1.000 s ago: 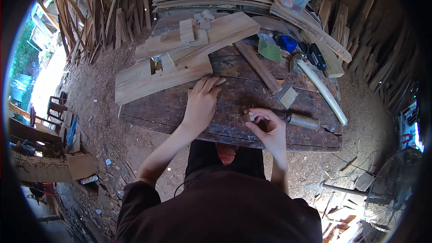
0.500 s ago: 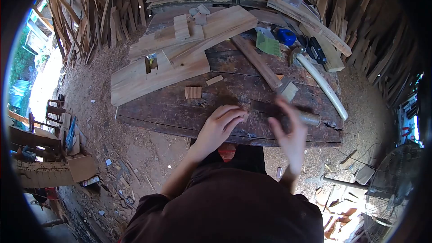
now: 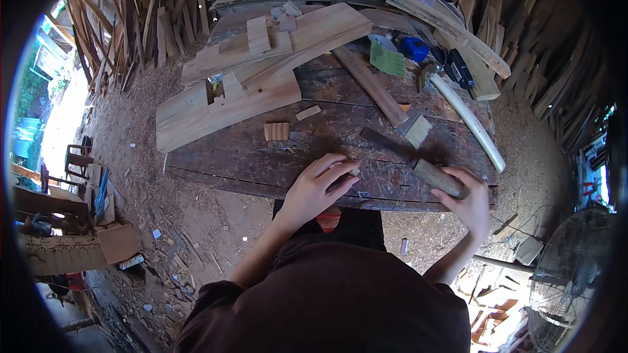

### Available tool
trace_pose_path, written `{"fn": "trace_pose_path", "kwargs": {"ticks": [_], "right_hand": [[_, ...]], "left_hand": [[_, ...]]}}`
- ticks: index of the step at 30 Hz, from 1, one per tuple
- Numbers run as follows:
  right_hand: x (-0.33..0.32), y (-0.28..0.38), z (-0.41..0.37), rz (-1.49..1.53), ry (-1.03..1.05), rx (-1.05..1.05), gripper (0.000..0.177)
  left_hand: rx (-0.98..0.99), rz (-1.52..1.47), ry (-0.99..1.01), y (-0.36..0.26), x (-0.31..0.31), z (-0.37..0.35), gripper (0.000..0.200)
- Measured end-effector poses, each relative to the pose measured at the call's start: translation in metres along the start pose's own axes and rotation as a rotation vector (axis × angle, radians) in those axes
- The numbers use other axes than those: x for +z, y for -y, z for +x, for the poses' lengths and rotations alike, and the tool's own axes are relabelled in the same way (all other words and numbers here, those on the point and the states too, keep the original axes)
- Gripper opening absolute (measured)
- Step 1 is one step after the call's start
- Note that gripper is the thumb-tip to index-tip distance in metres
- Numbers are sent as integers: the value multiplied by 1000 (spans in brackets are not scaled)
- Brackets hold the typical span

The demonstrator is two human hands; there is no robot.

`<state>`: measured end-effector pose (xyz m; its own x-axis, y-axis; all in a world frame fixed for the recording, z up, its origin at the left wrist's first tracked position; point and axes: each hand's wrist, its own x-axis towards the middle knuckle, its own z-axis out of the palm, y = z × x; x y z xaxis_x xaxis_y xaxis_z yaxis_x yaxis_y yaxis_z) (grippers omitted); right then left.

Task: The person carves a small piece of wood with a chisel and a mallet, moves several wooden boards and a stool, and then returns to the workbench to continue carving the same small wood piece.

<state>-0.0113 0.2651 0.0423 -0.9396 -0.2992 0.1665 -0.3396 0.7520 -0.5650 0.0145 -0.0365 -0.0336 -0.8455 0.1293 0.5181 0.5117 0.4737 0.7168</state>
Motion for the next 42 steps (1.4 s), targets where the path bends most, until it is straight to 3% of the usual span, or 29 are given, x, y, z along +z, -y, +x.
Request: {"fn": "trace_pose_path", "kwargs": {"ticks": [7,9,10,12,15,20,42], "right_hand": [[-14,29,14,253,-282,-268,44],[4,47,30,450,-349,-427,28],[20,61,37,448,-348,-424,28],[53,80,48,1241,-360,-269,12],[68,74,46,1295,-281,-286,20],[48,96,42,1193,-264,-531,20],[58,127,46,1108,-318,-457,20]], "left_hand": [[46,11,-26,3,0,-1,21],[68,24,-17,5,0,-3,20],[59,-6,-7,5,-1,-4,19],[48,-35,-2,5,-1,-3,18],[47,-36,23,6,-2,-4,18],[14,-28,58,3,-5,-5,21],[18,-35,32,2,-3,-1,17]]}}
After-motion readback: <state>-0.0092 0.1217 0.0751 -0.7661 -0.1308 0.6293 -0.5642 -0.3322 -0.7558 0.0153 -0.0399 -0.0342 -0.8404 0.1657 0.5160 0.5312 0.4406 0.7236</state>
